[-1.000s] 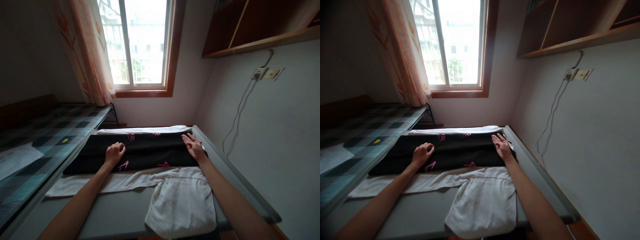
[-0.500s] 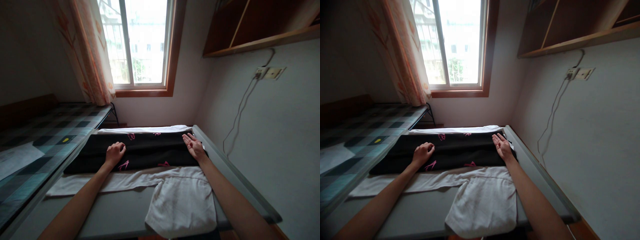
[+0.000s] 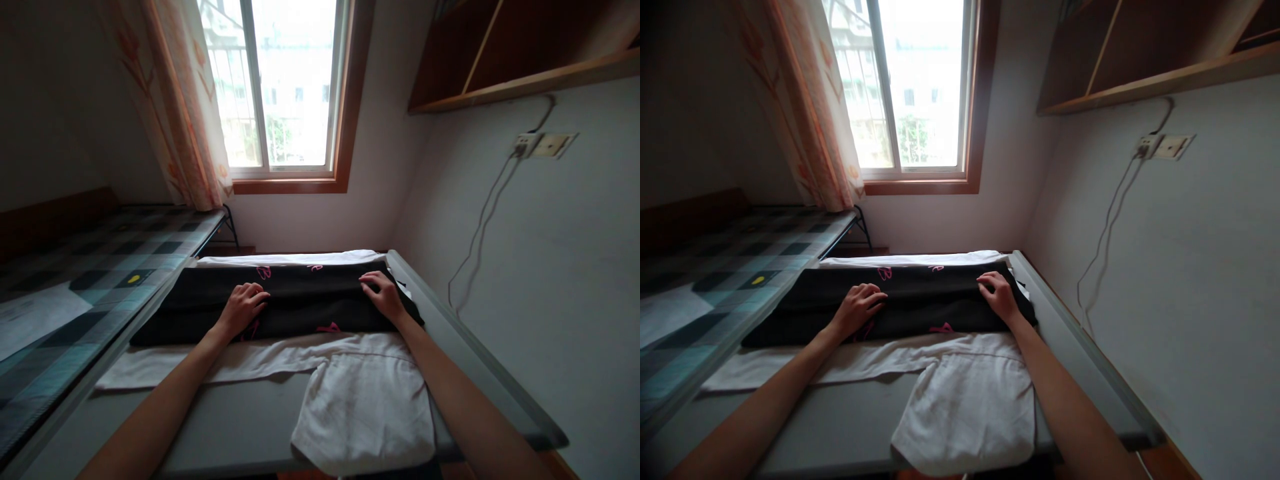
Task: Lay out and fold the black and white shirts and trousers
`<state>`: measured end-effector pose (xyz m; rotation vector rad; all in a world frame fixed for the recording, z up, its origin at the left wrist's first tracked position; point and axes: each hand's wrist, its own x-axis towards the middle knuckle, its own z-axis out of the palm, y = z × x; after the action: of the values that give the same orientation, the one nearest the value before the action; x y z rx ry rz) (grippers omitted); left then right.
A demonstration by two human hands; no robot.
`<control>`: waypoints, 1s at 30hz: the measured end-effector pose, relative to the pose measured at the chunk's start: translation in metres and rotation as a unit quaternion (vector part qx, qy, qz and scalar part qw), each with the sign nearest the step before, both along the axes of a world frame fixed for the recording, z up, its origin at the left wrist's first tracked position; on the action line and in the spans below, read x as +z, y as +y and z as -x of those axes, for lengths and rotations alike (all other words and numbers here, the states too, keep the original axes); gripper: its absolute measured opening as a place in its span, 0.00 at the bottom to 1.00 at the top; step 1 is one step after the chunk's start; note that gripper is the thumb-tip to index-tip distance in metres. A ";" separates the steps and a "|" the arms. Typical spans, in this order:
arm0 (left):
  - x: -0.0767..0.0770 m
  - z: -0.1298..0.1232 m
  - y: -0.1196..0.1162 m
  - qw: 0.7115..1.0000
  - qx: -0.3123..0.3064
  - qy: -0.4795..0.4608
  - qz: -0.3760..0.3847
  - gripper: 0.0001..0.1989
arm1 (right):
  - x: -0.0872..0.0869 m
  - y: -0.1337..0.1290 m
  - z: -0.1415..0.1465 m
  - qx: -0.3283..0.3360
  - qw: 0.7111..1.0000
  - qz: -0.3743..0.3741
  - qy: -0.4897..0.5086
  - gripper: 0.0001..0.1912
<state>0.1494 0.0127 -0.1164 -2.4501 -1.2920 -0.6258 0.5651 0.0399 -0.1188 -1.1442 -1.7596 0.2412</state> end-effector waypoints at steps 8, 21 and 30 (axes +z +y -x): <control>0.002 -0.004 -0.003 0.999 0.036 0.002 -0.014 0.10 | -0.002 -0.004 -0.001 -0.057 0.970 0.042 -0.234 0.08; -0.001 -0.002 0.000 0.996 -0.022 -0.062 0.052 0.09 | 0.014 -0.003 -0.049 -0.137 0.940 0.116 -0.290 0.13; 0.010 0.003 -0.003 0.966 0.208 -0.073 0.131 0.12 | 0.013 -0.004 -0.040 -0.185 0.940 0.054 -0.281 0.13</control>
<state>0.1459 0.0101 -0.1063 -2.2413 -1.9900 -0.5585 0.6052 0.0358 -0.1054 -1.7197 -1.9793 -0.2472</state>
